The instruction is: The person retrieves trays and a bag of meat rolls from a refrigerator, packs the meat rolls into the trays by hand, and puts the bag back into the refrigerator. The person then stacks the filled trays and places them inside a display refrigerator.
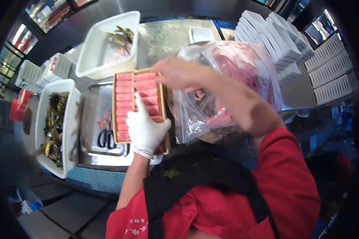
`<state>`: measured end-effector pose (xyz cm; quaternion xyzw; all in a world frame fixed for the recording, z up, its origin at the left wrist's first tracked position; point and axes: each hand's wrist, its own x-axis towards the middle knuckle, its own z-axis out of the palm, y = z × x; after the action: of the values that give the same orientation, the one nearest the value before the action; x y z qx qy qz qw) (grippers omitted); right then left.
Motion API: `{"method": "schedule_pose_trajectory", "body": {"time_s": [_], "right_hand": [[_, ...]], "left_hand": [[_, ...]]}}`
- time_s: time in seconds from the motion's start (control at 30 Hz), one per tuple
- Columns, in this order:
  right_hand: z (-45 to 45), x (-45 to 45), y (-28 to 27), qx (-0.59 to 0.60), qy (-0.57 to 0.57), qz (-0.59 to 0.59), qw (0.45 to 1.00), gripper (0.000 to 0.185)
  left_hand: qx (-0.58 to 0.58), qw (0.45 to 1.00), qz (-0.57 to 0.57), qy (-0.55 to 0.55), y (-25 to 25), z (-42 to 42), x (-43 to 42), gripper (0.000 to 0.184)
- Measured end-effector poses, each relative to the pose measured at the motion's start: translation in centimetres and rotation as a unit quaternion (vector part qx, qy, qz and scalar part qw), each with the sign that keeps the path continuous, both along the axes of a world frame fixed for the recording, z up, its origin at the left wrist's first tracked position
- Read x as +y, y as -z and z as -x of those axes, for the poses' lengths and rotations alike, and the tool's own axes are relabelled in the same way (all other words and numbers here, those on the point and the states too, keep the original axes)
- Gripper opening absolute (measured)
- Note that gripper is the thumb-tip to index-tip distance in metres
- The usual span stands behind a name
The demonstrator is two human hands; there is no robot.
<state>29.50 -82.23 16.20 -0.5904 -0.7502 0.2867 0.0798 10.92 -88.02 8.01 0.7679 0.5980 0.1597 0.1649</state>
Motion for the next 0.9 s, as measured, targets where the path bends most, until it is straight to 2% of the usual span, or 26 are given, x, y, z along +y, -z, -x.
{"method": "schedule_pose_trajectory", "body": {"time_s": [0.03, 0.07, 0.1, 0.13, 0.17, 0.2, 0.23, 0.27, 0.3, 0.37, 0.4, 0.43, 0.5, 0.57, 0.6, 0.7, 0.77, 0.83, 0.9], "right_hand": [[-2.0, -0.3, -1.6, -0.054, -0.033, 0.025, 0.998, 0.038], [-3.8, -0.6, -2.3, -0.104, -0.065, 0.045, 0.991, 0.033], [-4.5, -1.8, -2.1, -0.106, -0.058, 0.05, 0.991, 0.033], [-5.0, -3.1, -1.9, -0.168, -0.083, 0.096, 0.978, 0.03], [-5.6, -4.2, -1.6, -0.227, -0.107, 0.142, 0.958, 0.028], [-7.1, -5.1, 0.3, -0.226, -0.1, 0.143, 0.958, 0.028], [-8.8, -5.9, 3.5, -0.144, -0.127, 0.075, 0.979, 0.026], [-9.6, -6.5, 5.3, -0.06, -0.153, 0.006, 0.986, 0.026], [-9.3, -6.8, 4.8, -0.057, -0.149, 0.007, 0.987, 0.026], [-8.0, -7.3, 2.8, -0.301, -0.181, 0.139, 0.926, 0.024], [-7.7, -7.6, 2.6, -0.295, -0.178, 0.139, 0.928, 0.024], [-7.5, -7.9, 2.4, -0.33, -0.189, 0.16, 0.911, 0.026], [-7.4, -8.3, 3.0, -0.362, -0.198, 0.18, 0.893, 0.029], [-7.6, -8.6, 4.3, -0.401, -0.235, 0.13, 0.876, 0.028], [-7.9, -8.6, 4.3, -0.4, -0.234, 0.127, 0.877, 0.028], [-8.8, -8.1, 3.7, -0.339, -0.251, 0.089, 0.902, 0.027], [-9.4, -7.6, 3.1, -0.187, -0.143, 0.085, 0.968, 0.028], [-8.4, -7.6, 2.9, -0.16, -0.134, 0.049, 0.977, 0.03], [-6.4, -8.7, 1.8, -0.152, -0.084, 0.204, 0.963, 0.03]], "left_hand": [[-0.019, 1.0, 0.009, 0.006, 0.2, 0.4, 0.2, 0.113], [-0.081, 0.996, 0.023, 0.026, 0.6, 1.1, 0.7, 0.111], [-0.143, 0.988, 0.032, 0.046, 0.8, 1.7, 1.3, 0.11], [-0.237, 0.966, 0.095, 0.041, 0.0, 1.9, 1.7, 0.106], [-0.252, 0.963, 0.075, 0.053, 0.9, 2.8, 2.1, 0.099], [-0.348, 0.927, 0.128, 0.047, 0.1, 2.7, 2.0, 0.097], [-0.439, 0.879, 0.182, 0.04, -0.9, 2.7, 1.8, 0.094], [-0.427, 0.883, 0.19, 0.028, -1.1, 3.3, 2.0, 0.093], [-0.449, 0.875, 0.179, 0.041, -1.1, 3.6, 2.3, 0.094], [-0.355, 0.919, 0.163, 0.041, -2.1, 4.5, 2.9, 0.096], [-0.281, 0.955, 0.092, 0.038, -1.4, 5.1, 3.7, 0.096], [-0.295, 0.95, 0.103, 0.021, -1.4, 5.5, 3.9, 0.096], [-0.178, 0.984, 0.014, 0.011, -0.3, 6.7, 5.2, 0.096], [-0.135, 0.991, -0.017, 0.006, 0.6, 7.3, 6.0, 0.097], [-0.095, 0.994, -0.049, -0.003, 0.7, 7.4, 6.3, 0.098], [-0.075, 0.996, -0.053, 0.016, 1.1, 7.2, 6.8, 0.101], [-0.054, 0.995, -0.077, 0.015, 1.4, 6.7, 6.6, 0.103], [-0.027, 0.996, -0.089, -0.007, 2.3, 6.6, 6.7, 0.104], [0.004, 0.996, -0.091, -0.017, 2.6, 6.2, 6.7, 0.108]]}}
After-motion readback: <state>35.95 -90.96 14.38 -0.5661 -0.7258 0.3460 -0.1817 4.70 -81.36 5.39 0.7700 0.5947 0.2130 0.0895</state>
